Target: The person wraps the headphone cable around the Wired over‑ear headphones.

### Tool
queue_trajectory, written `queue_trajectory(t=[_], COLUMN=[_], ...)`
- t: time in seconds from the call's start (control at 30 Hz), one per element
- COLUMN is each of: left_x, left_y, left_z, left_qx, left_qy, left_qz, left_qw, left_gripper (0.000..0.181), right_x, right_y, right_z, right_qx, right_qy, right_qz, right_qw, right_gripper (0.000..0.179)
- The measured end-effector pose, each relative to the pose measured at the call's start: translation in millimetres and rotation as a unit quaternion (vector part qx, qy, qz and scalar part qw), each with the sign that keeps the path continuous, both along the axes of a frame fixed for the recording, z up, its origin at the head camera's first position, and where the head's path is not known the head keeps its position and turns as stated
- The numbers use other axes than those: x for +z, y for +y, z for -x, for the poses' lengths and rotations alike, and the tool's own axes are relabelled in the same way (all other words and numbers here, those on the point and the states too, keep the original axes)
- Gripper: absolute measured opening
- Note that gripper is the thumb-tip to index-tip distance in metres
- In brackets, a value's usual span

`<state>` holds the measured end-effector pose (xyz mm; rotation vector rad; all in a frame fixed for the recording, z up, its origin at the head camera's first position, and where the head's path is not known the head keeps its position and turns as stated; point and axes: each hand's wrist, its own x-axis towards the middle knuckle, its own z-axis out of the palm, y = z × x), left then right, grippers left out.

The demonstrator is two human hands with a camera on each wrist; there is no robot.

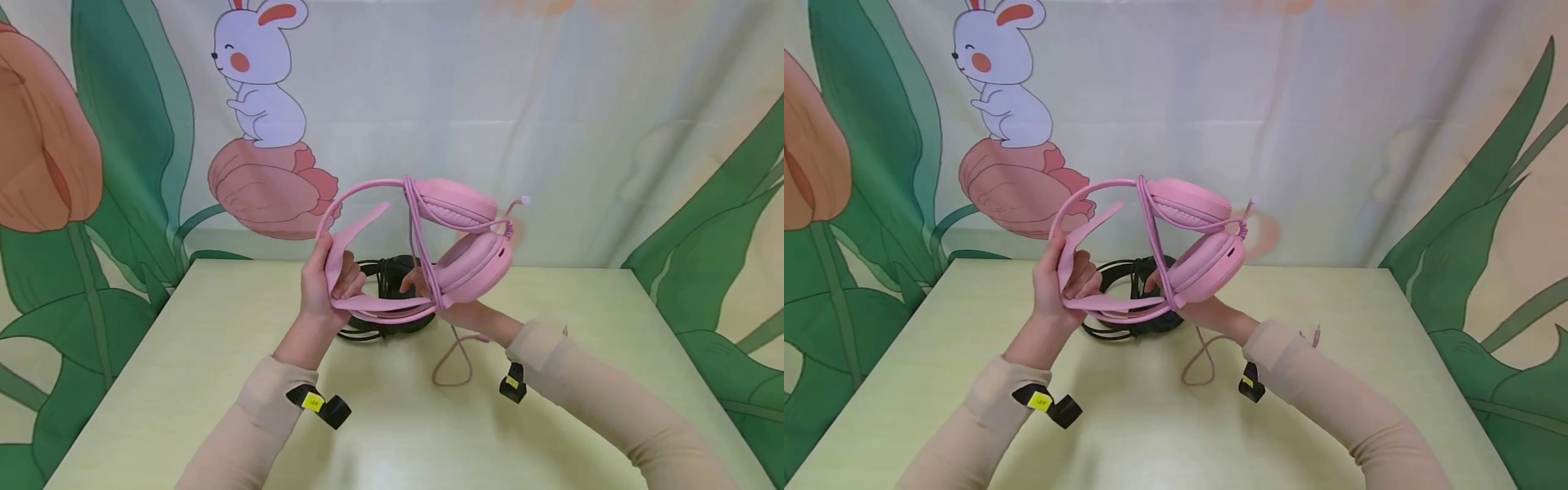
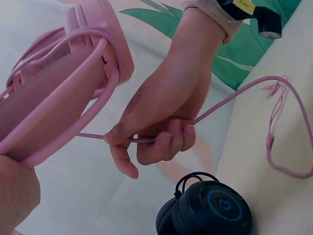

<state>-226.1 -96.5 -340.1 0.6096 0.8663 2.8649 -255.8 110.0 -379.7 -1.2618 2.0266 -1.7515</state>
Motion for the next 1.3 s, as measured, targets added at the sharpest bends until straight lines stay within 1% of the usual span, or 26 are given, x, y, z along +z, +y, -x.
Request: queue_trajectory(t=[0.03,0.07,0.1,0.13,0.17,0.23,0.27,0.37,0.4,0.47,0.53,0.6,0.63,0.7,0.77,0.83,0.87,0.9,0.97,1.0,1.07,1.13,1.2,1.3], left_x=[0.9,1.3,1.4,1.0,0.5,-1.2,-2.2,-5.2,-5.9,-6.8,-7.0,-6.7,-6.3,-5.6,-4.8,-3.9,-3.6,-3.5,-3.2,-3.2,-3.7,-5.0,-6.7,-8.8], left_y=[-0.3,-1.0,-1.8,-2.8,-4.0,-6.9,-8.5,-12.4,-13.3,-14.7,-15.1,-15.2,-15.0,-14.7,-14.8,-15.3,-16.0,-17.0,-19.8,-21.6,-25.3,-28.0,-28.8,-27.3], left_z=[0.6,1.2,1.7,2.5,3.2,4.6,5.4,7.8,8.6,9.9,10.6,11.1,11.3,12.4,13.9,15.7,16.8,18.1,20.5,22.0,24.3,25.8,26.3,25.7], left_qx=[0.009,0.02,0.031,0.041,0.05,0.064,0.069,0.08,0.088,0.099,0.115,0.128,0.136,0.158,0.181,0.211,0.226,0.241,0.271,0.283,0.3,0.308,0.308,0.313], left_qy=[-0.003,-0.006,-0.008,-0.011,-0.015,-0.021,-0.024,-0.035,-0.038,-0.044,-0.05,-0.057,-0.057,-0.059,-0.06,-0.065,-0.071,-0.078,-0.094,-0.103,-0.119,-0.131,-0.138,-0.141], left_qz=[0.0,0.002,0.005,0.008,0.01,0.007,0.003,-0.005,-0.003,-0.004,0.004,0.005,0.006,0.011,0.013,0.023,0.028,0.035,0.048,0.051,0.052,0.053,0.055,0.065], left_qw=[1.0,0.9998,0.9995,0.9991,0.9986,0.9977,0.9973,0.9962,0.9954,0.9941,0.9921,0.9902,0.9891,0.9855,0.9816,0.975,0.9711,0.9667,0.9566,0.9522,0.9451,0.9409,0.9397,0.9371], left_gripper=[0.048,0.047,0.047,0.046,0.046,0.045,0.044,0.043,0.043,0.042,0.042,0.042,0.043,0.042,0.041,0.04,0.039,0.039,0.038,0.038,0.038,0.036,0.036,0.036], right_x=[-7.6,-10.0,-11.9,-14.8,-16.7,-19.7,-19.8,-19.8,-19.7,-18.6,-17.1,-15.0,-14.1,-12.0,-10.4,-8.2,-6.9,-5.5,-2.2,-0.5,3.0,7.6,11.6,17.3], right_y=[-3.7,-7.7,-10.6,-12.5,-15.0,-17.6,-17.7,-15.7,-15.0,-13.8,-13.6,-13.8,-13.7,-13.1,-11.3,-8.3,-6.4,-4.4,0.0,2.3,6.6,10.6,14.0,17.8], right_z=[2.3,0.5,-0.7,-0.6,-0.4,-0.1,-1.2,-4.2,-4.9,-7.0,-8.6,-10.8,-12.1,-14.8,-17.8,-21.7,-23.9,-26.3,-30.9,-33.1,-35.5,-36.7,-36.4,-36.8], right_qx=[-0.014,-0.031,-0.05,-0.064,-0.071,-0.088,-0.099,-0.129,-0.137,-0.145,-0.148,-0.14,-0.134,-0.121,-0.11,-0.099,-0.093,-0.088,-0.075,-0.069,-0.067,-0.071,-0.078,-0.067], right_qy=[0.028,0.031,0.052,0.068,0.071,0.08,0.062,0.045,0.047,0.042,0.037,0.004,-0.019,-0.08,-0.14,-0.174,-0.182,-0.181,-0.161,-0.144,-0.099,-0.057,-0.029,-0.026], right_qz=[-0.025,-0.047,-0.085,-0.117,-0.136,-0.171,-0.178,-0.209,-0.222,-0.24,-0.251,-0.247,-0.241,-0.223,-0.204,-0.191,-0.191,-0.196,-0.217,-0.228,-0.247,-0.252,-0.249,-0.237], right_qw=[0.9992,0.9979,0.9938,0.9887,0.9856,0.9779,0.977,0.9683,0.9642,0.959,0.956,0.9589,0.9611,0.964,0.9627,0.9608,0.9601,0.9597,0.96,0.9604,0.9617,0.9634,0.9651,0.9689], right_gripper=[0.023,0.026,0.027,0.017,0.012,0.009,0.01,0.016,0.019,0.023,0.025,0.027,0.028,0.029,0.029,0.029,0.028,0.028,0.027,0.027,0.025,0.023,0.022,0.022])
